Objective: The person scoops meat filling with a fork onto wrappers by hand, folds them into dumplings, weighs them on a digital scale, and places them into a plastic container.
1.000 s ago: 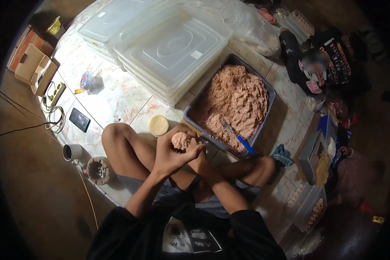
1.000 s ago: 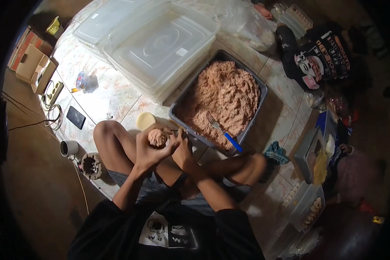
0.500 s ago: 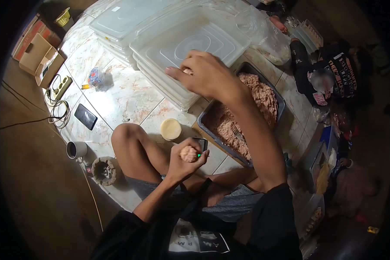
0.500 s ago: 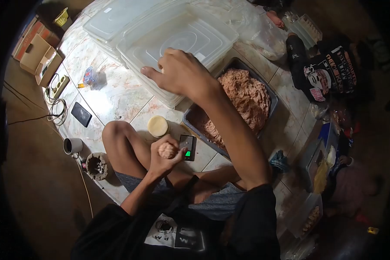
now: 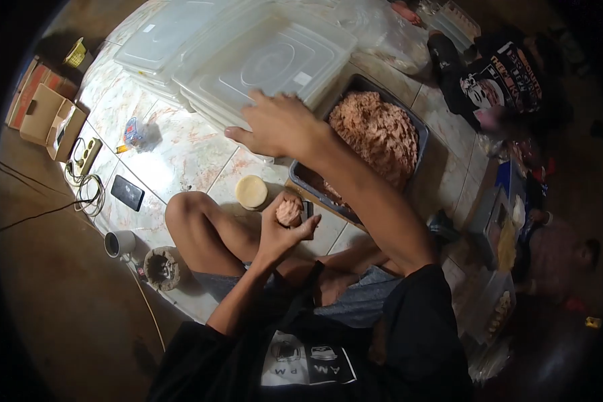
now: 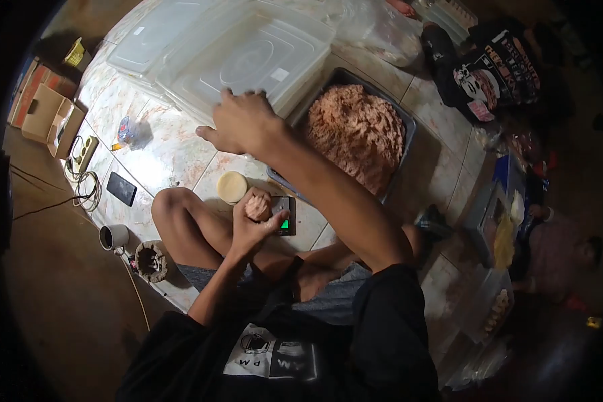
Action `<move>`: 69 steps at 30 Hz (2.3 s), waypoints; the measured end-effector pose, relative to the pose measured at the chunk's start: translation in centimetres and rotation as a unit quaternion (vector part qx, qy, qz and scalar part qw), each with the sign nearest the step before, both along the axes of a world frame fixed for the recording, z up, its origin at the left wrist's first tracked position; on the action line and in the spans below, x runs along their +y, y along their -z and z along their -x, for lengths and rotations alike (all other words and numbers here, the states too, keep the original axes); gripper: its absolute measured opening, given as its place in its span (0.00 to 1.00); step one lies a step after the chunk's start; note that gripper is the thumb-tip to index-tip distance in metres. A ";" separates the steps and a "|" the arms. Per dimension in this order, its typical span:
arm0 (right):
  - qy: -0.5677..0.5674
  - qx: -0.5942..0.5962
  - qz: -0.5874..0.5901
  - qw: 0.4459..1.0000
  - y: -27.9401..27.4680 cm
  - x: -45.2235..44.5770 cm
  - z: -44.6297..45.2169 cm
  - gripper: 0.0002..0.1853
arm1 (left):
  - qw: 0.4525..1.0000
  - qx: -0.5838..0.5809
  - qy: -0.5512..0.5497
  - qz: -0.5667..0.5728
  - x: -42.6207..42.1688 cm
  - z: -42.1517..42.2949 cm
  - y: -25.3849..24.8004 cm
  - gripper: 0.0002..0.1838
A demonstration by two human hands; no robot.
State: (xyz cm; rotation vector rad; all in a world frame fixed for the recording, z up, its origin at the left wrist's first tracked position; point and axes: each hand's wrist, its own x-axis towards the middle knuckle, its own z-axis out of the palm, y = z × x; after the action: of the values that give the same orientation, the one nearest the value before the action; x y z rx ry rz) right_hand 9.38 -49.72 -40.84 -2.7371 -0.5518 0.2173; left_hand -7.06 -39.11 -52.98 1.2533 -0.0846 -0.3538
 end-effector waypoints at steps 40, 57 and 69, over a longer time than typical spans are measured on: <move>0.269 0.103 -0.117 0.951 17.0 -8.7 27.6 0.15 | 0.806 -0.252 -0.018 -0.536 7.3 -6.2 8.7 0.10; 0.035 0.052 0.007 0.998 22.7 -2.8 17.5 0.13 | 0.948 0.257 -0.102 0.155 10.0 -7.5 8.1 0.23; 0.064 -0.001 -0.073 0.995 -4.0 0.6 -2.5 0.31 | 0.947 0.265 -0.057 0.174 8.6 -8.3 8.3 0.23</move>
State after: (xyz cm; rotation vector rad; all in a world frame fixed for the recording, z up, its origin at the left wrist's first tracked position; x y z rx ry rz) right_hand 11.85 -49.10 -36.87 -2.6196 -0.3739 0.1370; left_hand 1.25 -30.47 -61.25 0.7780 0.3718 -0.5384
